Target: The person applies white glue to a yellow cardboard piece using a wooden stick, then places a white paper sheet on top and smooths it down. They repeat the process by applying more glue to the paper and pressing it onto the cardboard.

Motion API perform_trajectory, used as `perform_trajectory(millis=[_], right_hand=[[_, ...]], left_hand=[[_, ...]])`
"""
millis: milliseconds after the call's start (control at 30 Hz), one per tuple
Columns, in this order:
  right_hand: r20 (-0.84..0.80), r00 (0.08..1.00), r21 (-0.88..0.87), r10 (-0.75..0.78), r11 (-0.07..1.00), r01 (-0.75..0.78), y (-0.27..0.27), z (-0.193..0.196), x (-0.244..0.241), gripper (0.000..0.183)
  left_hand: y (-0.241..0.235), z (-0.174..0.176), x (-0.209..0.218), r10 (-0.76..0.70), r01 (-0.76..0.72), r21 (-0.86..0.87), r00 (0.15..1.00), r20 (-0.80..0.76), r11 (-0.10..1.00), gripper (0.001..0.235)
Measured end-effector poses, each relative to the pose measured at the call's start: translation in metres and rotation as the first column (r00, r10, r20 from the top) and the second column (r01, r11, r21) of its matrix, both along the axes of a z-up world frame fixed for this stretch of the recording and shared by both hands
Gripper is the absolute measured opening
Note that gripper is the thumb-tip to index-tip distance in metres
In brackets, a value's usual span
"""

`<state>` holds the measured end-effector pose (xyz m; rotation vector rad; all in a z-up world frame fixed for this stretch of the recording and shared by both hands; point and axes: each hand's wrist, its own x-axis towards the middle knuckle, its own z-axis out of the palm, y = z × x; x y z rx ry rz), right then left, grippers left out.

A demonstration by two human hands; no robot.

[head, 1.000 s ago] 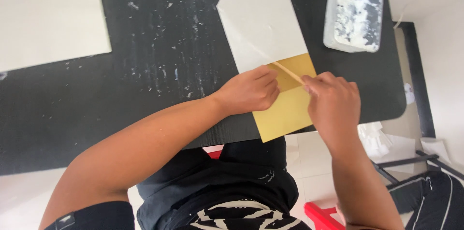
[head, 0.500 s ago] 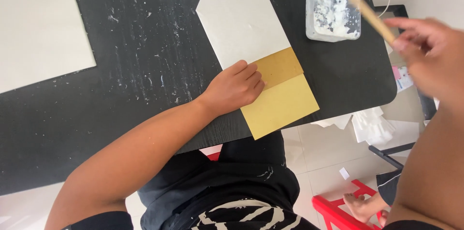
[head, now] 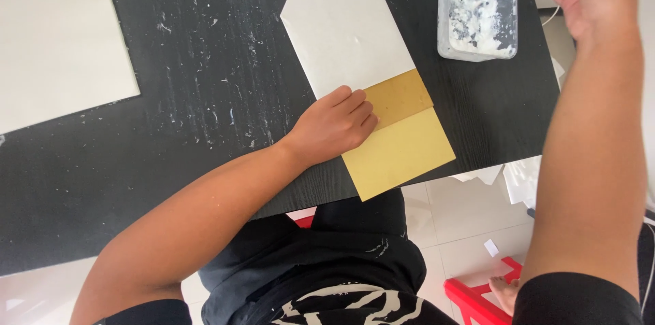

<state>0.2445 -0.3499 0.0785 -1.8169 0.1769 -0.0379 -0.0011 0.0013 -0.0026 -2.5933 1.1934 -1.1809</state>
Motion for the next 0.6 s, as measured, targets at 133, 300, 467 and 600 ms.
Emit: perform_trajectory(millis=[133,300,467,600], right_hand=[[-0.080,0.994,-0.167,-0.078,0.984,0.063,0.022,-0.020,0.007,0.011],[-0.061,0.993,-0.344,-0.105,0.936,0.078,0.029,-0.032,0.017,0.016],[-0.035,0.994,-0.437,-0.106,0.896,0.080,0.026,-0.042,0.034,0.031],[0.681,0.683,-0.632,0.263,0.682,0.368,0.059,-0.005,-0.021,0.038]], left_hand=[[0.001,0.001,0.001,-0.001,0.001,-0.015,1.000,0.017,1.000,0.035],[0.000,0.011,0.004,0.046,-0.088,-0.254,0.985,-0.167,0.963,0.019],[0.010,0.013,0.008,0.192,-0.262,-0.243,0.942,-0.276,0.934,0.018],[0.013,0.020,0.006,0.363,-0.435,-0.092,0.835,-0.413,0.896,0.050]])
